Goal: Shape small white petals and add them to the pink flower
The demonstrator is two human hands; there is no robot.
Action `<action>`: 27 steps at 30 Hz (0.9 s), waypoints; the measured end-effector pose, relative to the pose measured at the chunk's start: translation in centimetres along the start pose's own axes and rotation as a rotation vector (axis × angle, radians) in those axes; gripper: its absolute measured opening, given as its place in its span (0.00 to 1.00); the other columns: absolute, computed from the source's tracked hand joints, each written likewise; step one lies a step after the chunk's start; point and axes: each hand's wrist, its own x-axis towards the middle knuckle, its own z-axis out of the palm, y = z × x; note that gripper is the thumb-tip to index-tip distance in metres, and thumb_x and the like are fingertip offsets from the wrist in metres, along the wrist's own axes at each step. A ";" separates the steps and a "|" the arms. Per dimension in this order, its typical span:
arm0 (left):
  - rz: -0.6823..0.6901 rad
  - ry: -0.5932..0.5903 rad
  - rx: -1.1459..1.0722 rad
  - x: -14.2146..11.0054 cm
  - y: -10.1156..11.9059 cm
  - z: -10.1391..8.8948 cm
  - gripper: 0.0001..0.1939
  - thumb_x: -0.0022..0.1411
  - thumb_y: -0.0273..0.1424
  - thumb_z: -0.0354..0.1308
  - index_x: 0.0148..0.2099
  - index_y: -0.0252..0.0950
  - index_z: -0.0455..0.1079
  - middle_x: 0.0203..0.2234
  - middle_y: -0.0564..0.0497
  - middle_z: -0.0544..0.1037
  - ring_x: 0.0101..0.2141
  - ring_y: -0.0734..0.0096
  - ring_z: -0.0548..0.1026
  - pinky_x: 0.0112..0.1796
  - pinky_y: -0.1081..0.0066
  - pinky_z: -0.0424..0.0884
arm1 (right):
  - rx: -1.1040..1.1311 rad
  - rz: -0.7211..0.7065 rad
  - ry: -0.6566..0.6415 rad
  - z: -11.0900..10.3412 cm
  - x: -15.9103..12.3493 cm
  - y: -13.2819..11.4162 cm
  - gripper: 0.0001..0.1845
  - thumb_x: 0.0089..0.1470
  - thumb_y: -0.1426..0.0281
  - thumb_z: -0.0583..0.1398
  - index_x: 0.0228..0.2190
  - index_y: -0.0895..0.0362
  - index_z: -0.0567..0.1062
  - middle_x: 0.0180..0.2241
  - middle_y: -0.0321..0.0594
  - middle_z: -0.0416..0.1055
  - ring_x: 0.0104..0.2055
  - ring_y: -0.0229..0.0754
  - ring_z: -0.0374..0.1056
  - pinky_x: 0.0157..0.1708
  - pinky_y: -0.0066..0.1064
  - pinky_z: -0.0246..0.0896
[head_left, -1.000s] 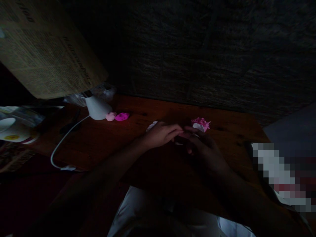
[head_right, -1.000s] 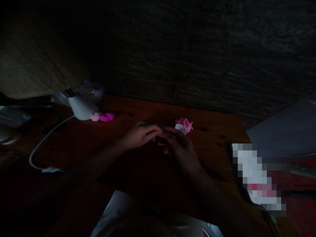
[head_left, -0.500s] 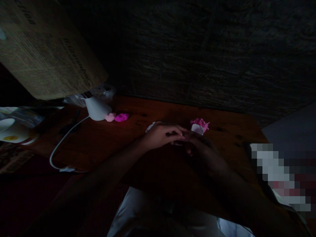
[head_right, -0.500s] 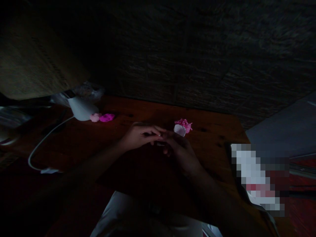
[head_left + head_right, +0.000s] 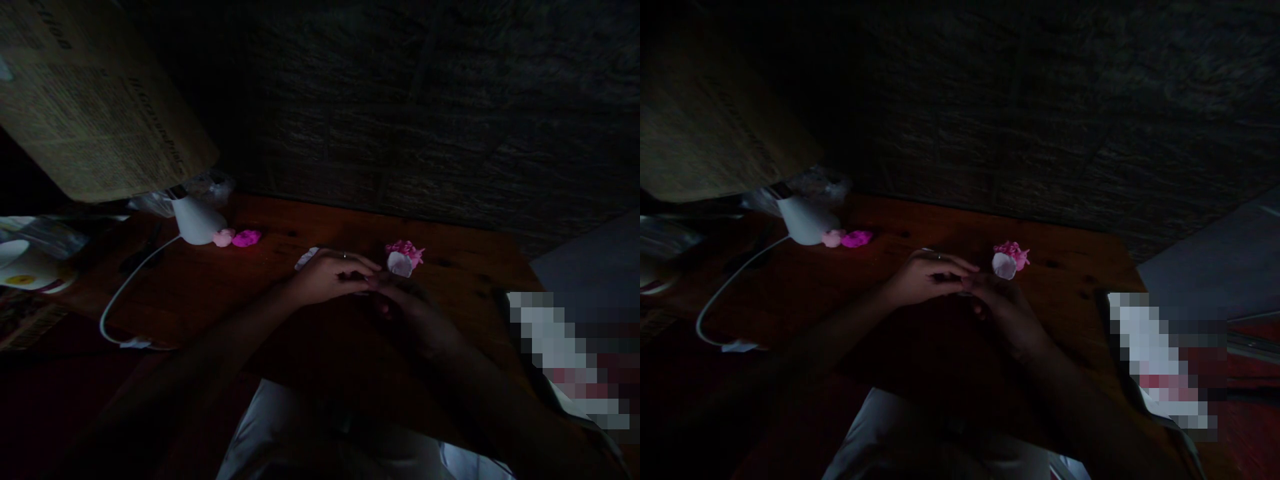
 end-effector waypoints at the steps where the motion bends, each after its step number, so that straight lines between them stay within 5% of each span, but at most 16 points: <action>1: 0.014 0.005 -0.007 0.0 0.0 0.0 0.05 0.63 0.28 0.65 0.42 0.35 0.80 0.45 0.44 0.85 0.43 0.69 0.84 0.45 0.72 0.79 | -0.006 -0.002 -0.002 0.0 0.0 0.0 0.19 0.43 0.54 0.73 0.25 0.56 0.78 0.18 0.30 0.63 0.21 0.32 0.55 0.22 0.28 0.46; 27: 0.006 0.034 -0.008 -0.2 -0.1 0.3 0.09 0.62 0.29 0.66 0.45 0.36 0.80 0.43 0.44 0.85 0.41 0.69 0.84 0.38 0.75 0.79 | -0.167 -0.101 0.001 -0.4 -0.1 -0.1 0.22 0.47 0.50 0.70 0.22 0.56 0.75 0.20 0.31 0.62 0.23 0.34 0.53 0.24 0.30 0.45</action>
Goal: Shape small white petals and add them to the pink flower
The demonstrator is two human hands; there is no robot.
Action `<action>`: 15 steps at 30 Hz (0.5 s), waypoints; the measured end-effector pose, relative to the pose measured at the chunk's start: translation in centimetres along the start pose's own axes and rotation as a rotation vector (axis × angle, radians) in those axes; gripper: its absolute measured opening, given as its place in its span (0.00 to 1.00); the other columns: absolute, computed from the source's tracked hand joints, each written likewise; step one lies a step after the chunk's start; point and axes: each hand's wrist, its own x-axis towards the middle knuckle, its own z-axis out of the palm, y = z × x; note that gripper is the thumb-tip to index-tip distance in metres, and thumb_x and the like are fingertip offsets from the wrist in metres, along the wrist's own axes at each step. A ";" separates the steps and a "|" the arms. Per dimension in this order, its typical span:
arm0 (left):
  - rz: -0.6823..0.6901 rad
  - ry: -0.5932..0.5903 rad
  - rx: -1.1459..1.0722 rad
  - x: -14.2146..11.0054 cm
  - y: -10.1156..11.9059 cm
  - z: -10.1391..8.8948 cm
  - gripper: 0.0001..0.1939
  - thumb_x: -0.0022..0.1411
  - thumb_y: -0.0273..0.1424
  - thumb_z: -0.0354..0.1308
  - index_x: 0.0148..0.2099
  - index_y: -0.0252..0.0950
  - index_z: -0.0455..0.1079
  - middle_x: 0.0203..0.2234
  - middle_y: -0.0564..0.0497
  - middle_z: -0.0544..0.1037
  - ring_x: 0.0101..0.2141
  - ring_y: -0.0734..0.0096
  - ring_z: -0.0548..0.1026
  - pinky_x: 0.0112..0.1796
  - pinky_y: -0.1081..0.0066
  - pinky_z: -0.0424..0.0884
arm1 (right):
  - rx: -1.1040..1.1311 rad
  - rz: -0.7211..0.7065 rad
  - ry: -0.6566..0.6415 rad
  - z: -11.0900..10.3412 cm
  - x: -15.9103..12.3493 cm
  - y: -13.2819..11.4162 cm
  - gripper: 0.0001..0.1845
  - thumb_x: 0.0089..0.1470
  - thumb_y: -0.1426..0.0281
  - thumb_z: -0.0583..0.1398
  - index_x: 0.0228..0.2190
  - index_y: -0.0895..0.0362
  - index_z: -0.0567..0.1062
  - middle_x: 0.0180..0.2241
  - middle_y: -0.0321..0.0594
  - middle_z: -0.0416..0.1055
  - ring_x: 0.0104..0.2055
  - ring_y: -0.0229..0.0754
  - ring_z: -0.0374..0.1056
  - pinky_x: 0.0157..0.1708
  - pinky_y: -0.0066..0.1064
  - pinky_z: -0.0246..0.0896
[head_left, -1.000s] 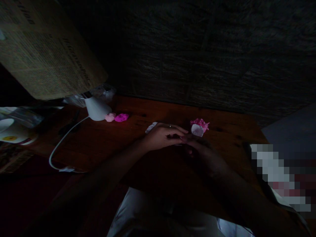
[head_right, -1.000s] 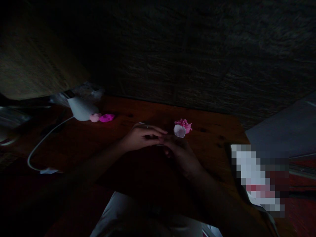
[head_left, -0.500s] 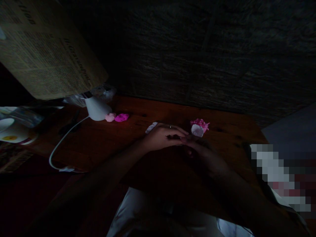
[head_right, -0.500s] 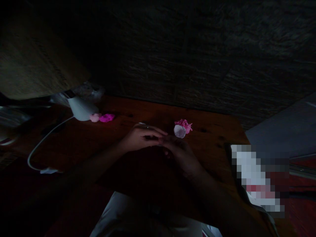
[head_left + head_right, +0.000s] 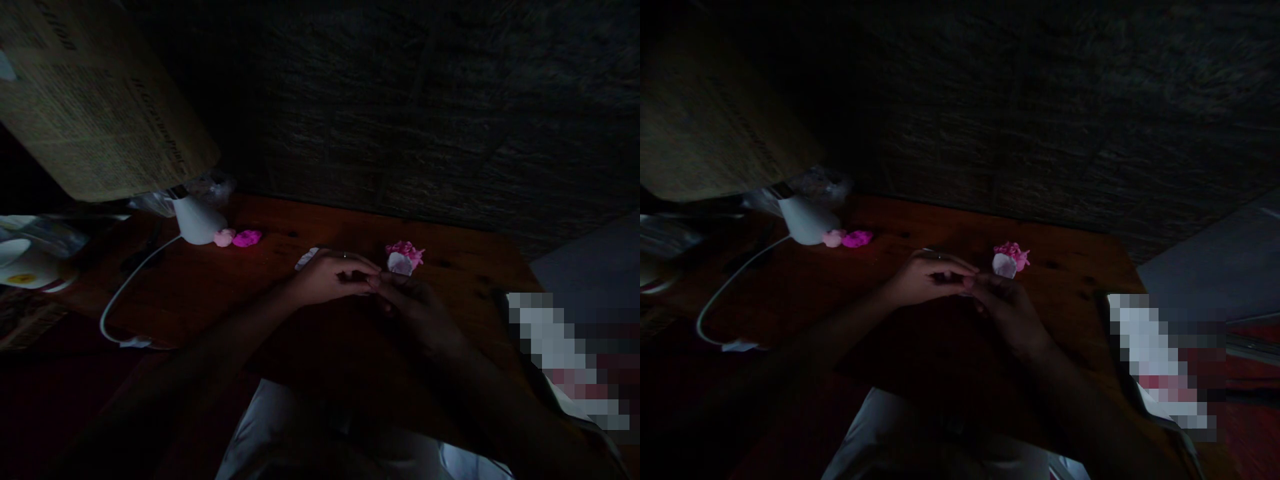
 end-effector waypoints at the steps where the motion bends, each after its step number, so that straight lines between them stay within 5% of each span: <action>1: -0.009 -0.002 0.004 0.0 0.0 0.0 0.09 0.62 0.30 0.66 0.46 0.36 0.80 0.43 0.44 0.85 0.40 0.70 0.84 0.37 0.75 0.78 | -0.015 -0.005 0.002 0.0 0.0 0.0 0.23 0.47 0.49 0.70 0.23 0.56 0.75 0.20 0.31 0.62 0.23 0.34 0.53 0.24 0.29 0.46; 15: -0.023 0.030 -0.084 -0.1 0.1 0.1 0.09 0.60 0.28 0.68 0.44 0.36 0.81 0.44 0.43 0.85 0.41 0.69 0.84 0.35 0.76 0.77 | -0.122 -0.074 -0.001 -0.1 -0.1 -0.1 0.20 0.54 0.50 0.67 0.29 0.55 0.78 0.20 0.31 0.63 0.22 0.34 0.55 0.24 0.30 0.49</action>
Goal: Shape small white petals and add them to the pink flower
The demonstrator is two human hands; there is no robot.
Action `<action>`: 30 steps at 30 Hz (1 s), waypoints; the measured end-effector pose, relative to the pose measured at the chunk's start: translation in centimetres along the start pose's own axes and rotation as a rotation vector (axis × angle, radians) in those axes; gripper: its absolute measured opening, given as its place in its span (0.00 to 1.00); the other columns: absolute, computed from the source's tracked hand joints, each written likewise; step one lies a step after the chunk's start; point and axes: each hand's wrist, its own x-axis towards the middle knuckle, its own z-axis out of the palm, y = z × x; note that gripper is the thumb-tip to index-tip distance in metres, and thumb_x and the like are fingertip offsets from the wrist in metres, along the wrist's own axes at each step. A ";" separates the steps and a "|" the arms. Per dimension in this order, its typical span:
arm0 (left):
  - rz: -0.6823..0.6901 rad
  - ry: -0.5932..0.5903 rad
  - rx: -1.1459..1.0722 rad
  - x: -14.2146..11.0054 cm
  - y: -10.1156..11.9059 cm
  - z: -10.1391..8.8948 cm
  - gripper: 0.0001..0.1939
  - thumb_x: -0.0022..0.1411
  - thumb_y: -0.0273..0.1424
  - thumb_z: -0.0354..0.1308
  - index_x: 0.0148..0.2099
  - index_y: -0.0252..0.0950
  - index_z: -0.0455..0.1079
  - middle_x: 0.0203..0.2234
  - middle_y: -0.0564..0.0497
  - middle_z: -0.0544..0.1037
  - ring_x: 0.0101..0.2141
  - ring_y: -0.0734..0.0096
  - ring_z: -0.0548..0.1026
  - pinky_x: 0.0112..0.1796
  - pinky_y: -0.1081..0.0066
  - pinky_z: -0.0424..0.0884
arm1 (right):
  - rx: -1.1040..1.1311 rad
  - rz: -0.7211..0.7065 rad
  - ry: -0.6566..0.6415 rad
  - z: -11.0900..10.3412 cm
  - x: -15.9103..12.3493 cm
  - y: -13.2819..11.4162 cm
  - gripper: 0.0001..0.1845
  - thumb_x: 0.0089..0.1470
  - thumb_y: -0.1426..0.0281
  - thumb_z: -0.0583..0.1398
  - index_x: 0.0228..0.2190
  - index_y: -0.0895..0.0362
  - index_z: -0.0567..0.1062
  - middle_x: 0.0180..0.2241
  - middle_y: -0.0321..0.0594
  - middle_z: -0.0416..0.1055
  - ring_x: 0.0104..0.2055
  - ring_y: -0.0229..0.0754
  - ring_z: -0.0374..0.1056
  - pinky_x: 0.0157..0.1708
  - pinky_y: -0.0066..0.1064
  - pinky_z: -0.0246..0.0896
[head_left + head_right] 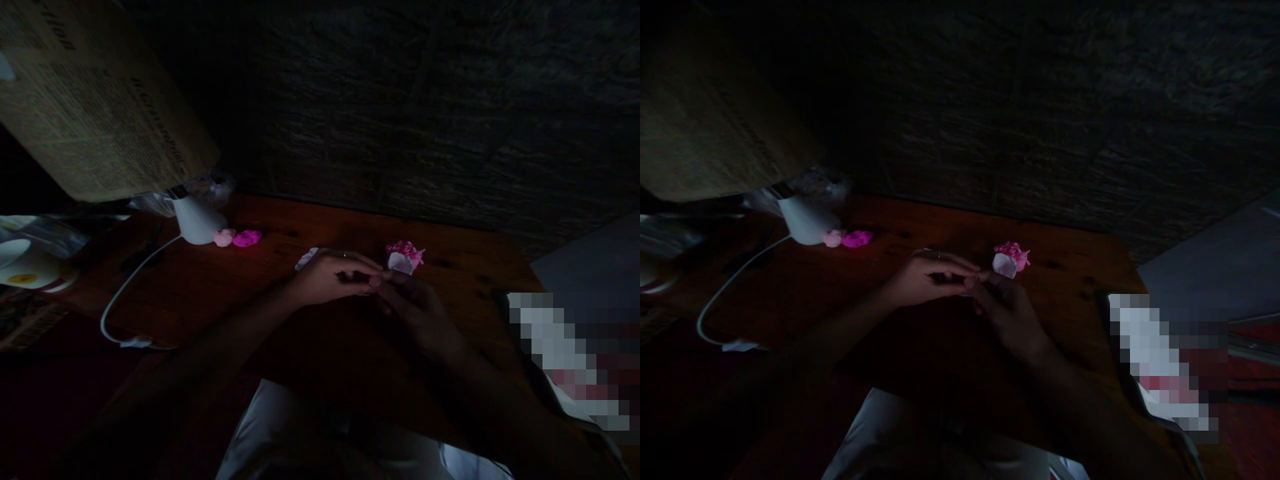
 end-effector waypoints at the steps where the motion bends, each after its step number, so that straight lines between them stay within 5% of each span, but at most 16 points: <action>1: -0.002 0.003 -0.011 0.0 0.0 0.0 0.09 0.60 0.28 0.68 0.44 0.36 0.81 0.44 0.42 0.85 0.41 0.69 0.84 0.35 0.76 0.77 | 0.007 0.016 0.001 0.0 0.0 0.0 0.20 0.53 0.51 0.67 0.28 0.55 0.78 0.19 0.31 0.63 0.22 0.34 0.55 0.24 0.30 0.48; 13: -0.063 0.031 -0.122 0.1 0.1 -0.1 0.07 0.60 0.27 0.67 0.43 0.34 0.81 0.44 0.42 0.84 0.43 0.67 0.83 0.42 0.72 0.79 | 0.164 0.033 0.023 0.1 0.1 0.2 0.20 0.52 0.53 0.69 0.23 0.56 0.75 0.19 0.30 0.62 0.22 0.32 0.54 0.24 0.29 0.45; 22: -0.365 0.020 -0.467 0.5 0.7 0.4 0.09 0.61 0.30 0.65 0.43 0.31 0.79 0.47 0.40 0.83 0.30 0.75 0.80 0.27 0.77 0.75 | 0.165 0.012 0.066 -0.1 0.2 0.4 0.22 0.53 0.50 0.67 0.25 0.56 0.75 0.18 0.30 0.61 0.22 0.33 0.52 0.23 0.30 0.43; 30: -0.414 0.025 -0.504 0.4 0.7 0.8 0.09 0.59 0.30 0.66 0.40 0.30 0.77 0.47 0.39 0.82 0.35 0.72 0.80 0.28 0.77 0.74 | 0.126 0.031 0.079 -0.2 0.2 0.8 0.24 0.53 0.49 0.67 0.22 0.56 0.73 0.18 0.30 0.60 0.22 0.33 0.52 0.23 0.30 0.43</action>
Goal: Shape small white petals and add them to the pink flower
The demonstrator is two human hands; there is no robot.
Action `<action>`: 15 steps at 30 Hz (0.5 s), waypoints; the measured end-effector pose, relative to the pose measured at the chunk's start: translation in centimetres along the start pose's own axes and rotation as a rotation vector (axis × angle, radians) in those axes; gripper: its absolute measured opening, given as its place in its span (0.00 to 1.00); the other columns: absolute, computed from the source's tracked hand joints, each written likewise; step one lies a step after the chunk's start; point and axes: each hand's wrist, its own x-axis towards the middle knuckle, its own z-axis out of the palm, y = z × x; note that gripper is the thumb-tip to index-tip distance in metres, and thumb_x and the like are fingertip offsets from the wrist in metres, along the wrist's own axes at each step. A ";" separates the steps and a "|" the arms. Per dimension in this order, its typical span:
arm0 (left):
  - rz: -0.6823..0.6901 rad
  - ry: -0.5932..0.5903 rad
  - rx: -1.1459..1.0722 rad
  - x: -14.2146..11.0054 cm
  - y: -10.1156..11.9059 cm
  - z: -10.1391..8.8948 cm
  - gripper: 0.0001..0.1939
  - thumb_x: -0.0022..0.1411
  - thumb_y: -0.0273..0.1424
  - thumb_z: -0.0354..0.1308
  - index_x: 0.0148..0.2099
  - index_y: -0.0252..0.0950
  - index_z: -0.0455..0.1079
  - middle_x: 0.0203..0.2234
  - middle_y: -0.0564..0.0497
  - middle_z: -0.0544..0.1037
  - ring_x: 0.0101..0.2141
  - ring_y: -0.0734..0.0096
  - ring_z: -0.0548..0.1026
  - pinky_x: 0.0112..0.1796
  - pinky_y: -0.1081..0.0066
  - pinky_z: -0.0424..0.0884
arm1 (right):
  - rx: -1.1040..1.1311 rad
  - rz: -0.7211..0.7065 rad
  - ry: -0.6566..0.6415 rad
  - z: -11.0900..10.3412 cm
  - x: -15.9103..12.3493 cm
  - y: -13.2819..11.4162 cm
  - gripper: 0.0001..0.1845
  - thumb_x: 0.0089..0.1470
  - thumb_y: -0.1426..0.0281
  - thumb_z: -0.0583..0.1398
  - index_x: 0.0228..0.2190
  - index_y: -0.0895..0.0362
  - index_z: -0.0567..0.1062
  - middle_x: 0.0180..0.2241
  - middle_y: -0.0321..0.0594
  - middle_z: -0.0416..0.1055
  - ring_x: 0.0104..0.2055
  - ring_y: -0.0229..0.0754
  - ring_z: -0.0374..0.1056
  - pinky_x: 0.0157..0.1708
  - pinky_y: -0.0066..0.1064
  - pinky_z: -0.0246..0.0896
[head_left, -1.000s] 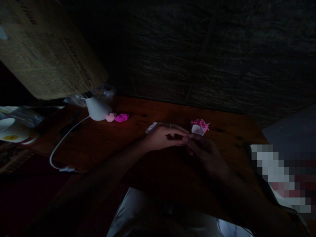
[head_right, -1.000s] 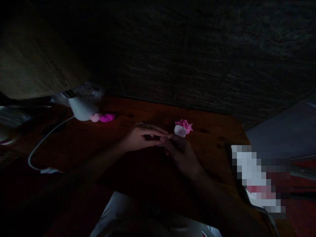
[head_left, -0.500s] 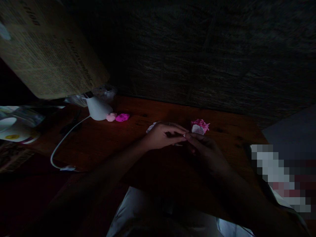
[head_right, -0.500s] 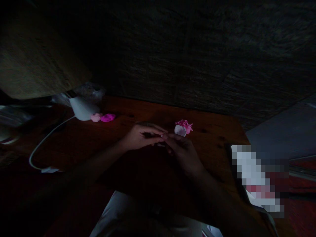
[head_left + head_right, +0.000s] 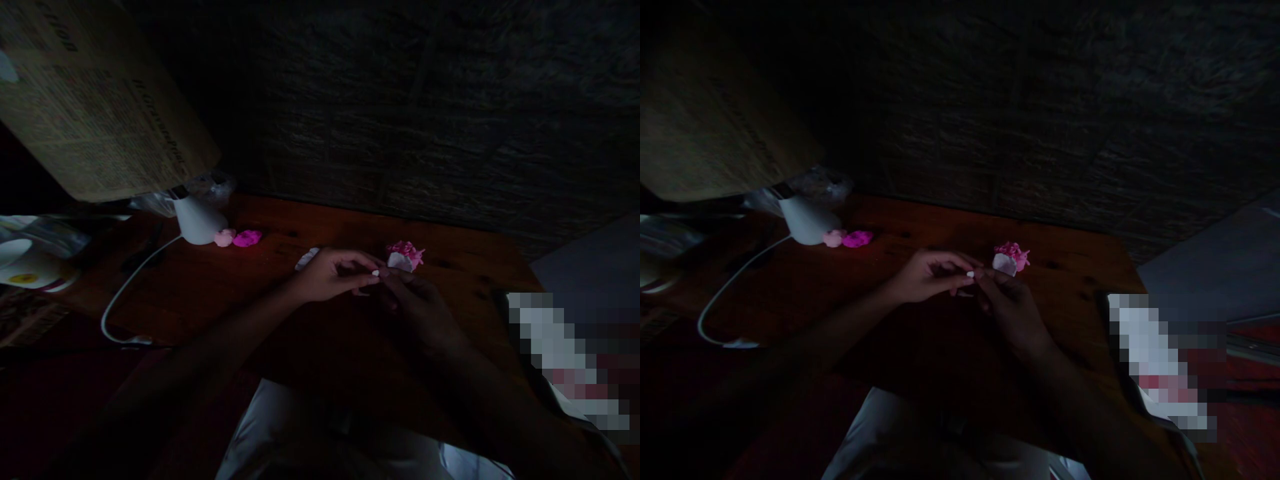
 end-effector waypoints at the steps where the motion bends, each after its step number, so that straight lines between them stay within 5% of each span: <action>1: 0.002 0.003 0.002 0.0 -0.1 0.1 0.09 0.59 0.30 0.66 0.41 0.30 0.77 0.47 0.39 0.82 0.34 0.72 0.80 0.28 0.77 0.74 | 0.007 0.008 0.008 0.0 0.0 0.1 0.24 0.52 0.48 0.67 0.23 0.56 0.73 0.18 0.30 0.60 0.22 0.32 0.52 0.23 0.30 0.43; 7: 0.035 -0.027 0.094 -0.1 -0.3 0.0 0.10 0.64 0.30 0.61 0.46 0.30 0.76 0.42 0.42 0.83 0.28 0.78 0.77 0.28 0.78 0.73 | 0.065 0.037 -0.021 0.4 0.0 -0.1 0.24 0.51 0.48 0.68 0.25 0.56 0.76 0.18 0.30 0.62 0.21 0.32 0.52 0.23 0.30 0.43; 15: 0.140 -0.003 0.191 -0.1 -0.5 0.1 0.07 0.63 0.30 0.64 0.42 0.31 0.78 0.46 0.42 0.83 0.38 0.71 0.81 0.35 0.76 0.75 | 0.149 0.100 -0.041 0.7 -0.2 -0.4 0.23 0.46 0.50 0.71 0.25 0.56 0.75 0.18 0.29 0.60 0.21 0.32 0.51 0.22 0.29 0.40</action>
